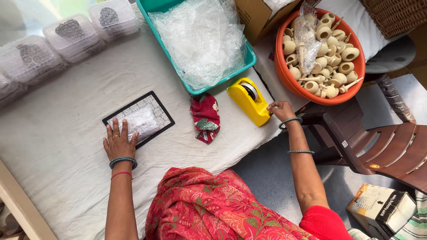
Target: The person wipes a clear plastic container with a cloth, places a wooden stamp inside, and closes it. They then wrap the container in bubble wrap and secure it with tape from a dispenser. The process is repeated for another container.
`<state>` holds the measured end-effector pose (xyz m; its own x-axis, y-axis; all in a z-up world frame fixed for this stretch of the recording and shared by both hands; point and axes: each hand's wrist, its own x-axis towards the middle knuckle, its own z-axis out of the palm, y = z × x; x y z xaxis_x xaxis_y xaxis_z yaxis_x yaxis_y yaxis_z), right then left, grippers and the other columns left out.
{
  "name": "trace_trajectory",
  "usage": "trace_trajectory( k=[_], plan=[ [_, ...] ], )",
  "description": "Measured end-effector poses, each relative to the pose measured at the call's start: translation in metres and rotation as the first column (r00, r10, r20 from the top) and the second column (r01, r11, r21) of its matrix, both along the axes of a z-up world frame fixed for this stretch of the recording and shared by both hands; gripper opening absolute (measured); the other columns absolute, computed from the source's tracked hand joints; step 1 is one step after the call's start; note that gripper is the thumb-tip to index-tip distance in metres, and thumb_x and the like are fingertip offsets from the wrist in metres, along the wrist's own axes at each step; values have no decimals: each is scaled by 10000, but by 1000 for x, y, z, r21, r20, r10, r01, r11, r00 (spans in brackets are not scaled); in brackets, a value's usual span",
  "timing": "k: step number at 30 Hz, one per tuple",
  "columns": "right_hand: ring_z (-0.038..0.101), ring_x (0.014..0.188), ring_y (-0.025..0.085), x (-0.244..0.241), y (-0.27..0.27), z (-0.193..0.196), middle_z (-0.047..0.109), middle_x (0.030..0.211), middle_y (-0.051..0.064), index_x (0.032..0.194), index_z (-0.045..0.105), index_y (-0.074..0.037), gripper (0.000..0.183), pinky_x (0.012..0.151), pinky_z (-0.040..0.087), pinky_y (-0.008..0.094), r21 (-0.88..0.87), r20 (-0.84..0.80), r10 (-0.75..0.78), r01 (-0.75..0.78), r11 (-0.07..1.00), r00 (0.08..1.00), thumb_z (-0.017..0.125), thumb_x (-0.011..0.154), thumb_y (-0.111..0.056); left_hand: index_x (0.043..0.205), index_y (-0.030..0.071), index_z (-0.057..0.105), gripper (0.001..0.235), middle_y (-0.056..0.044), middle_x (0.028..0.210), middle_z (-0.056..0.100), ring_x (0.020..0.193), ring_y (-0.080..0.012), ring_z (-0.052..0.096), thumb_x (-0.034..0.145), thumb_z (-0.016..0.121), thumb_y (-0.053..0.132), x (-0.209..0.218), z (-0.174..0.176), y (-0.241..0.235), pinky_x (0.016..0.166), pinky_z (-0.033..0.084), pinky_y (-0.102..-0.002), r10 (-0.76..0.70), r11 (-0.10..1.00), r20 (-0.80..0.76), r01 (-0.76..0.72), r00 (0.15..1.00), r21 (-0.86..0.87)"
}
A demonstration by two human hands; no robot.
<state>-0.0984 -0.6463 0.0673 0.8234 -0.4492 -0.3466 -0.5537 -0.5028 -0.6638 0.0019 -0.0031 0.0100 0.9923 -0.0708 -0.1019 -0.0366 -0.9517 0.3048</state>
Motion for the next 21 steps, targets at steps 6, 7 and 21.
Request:
trace_trajectory(
  k=[6, 7, 21],
  plan=[
    [684, 813, 147, -16, 16, 48, 731, 884, 51, 926, 744, 27, 267, 764, 529, 303, -140, 148, 75, -55, 989, 986, 743, 935, -240, 1611, 337, 352, 709, 41, 1742, 172, 1575, -269, 192, 967, 524, 580, 0, -5, 3, 1206, 222, -591, -8, 1000, 2, 8, 1000, 18],
    [684, 813, 147, -22, 13, 50, 731, 884, 51, 926, 744, 27, 267, 764, 529, 303, -141, 148, 68, -47, 989, 987, 743, 935, -240, 1611, 337, 352, 709, 41, 1742, 172, 1575, -269, 192, 967, 524, 580, 0, -7, 3, 1206, 222, -591, -16, 1000, 2, 16, 1000, 17],
    [666, 798, 99, -56, 2, 16, 690, 802, -17, 863, 696, -78, 202, 726, 587, 307, 317, -167, -204, 249, 915, 964, 790, 893, -254, 1602, 344, 358, 710, 44, 1741, 176, 1578, -269, 185, 960, 519, 602, 1, -7, 3, 1216, 203, -587, 3, 1000, -9, -3, 1000, 6]
  ],
)
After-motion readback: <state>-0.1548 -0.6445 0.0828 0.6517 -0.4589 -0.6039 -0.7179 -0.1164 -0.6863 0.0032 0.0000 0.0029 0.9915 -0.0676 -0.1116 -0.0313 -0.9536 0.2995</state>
